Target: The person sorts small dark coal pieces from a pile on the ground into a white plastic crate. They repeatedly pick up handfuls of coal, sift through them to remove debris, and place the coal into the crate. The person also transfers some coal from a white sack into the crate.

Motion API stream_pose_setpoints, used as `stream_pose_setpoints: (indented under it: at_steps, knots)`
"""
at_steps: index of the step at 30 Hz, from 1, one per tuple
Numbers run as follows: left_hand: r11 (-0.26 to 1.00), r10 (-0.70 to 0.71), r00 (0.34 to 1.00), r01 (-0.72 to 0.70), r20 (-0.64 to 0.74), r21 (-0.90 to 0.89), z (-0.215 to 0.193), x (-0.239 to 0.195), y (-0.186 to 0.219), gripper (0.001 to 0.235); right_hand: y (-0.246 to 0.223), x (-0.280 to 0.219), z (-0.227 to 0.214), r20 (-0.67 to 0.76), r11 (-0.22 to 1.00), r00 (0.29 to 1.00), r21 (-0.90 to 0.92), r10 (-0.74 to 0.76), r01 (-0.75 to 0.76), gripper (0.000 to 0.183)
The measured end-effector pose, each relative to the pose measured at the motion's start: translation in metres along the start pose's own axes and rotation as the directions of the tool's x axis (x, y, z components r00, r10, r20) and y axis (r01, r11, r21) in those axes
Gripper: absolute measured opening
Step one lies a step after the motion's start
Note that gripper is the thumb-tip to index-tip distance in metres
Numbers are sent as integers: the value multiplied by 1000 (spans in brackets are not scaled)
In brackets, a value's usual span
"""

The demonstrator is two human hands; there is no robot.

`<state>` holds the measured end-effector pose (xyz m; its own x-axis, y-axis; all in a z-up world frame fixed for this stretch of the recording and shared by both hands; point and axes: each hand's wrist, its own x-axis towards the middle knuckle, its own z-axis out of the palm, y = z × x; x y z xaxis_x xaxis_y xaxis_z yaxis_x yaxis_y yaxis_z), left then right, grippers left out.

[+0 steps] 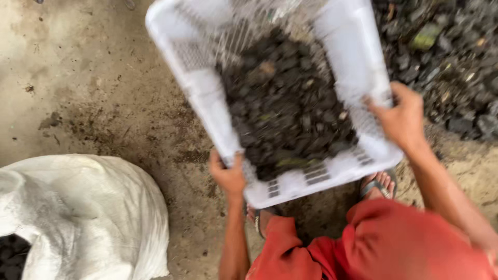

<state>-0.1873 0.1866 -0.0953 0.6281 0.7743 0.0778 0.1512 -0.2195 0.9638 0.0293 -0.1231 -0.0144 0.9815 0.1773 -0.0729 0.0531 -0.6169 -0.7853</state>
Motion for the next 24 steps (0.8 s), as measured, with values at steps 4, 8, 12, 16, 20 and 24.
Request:
stream_pose_setpoints:
  at_steps: [4,8,12,16,20,24]
  knots:
    - [995,53,995,-45,84,-92,5,-5,13,19,32,0,10,-86,975,975,105,204,-195,26]
    - [980,-193,979,195,-67,31,-25,30,20,22,31,-9,23,56,995,994,22,-96,95,27]
    - [995,-62,996,56,66,86,-15,20,20,23,7,-3,-10,141,902,932,237,335,-360,34]
    - [914,-362,925,327,119,241,-25,26,42,42,-17,-2,-25,264,855,861,178,435,-487,41]
    - [852,-502,865,493,6,177,-43,71,66,61,-39,10,-30,417,861,786,15,457,-509,52]
    - [896,-427,877,379,220,232,-34,47,72,62,-56,10,-47,287,811,788,64,544,-582,53]
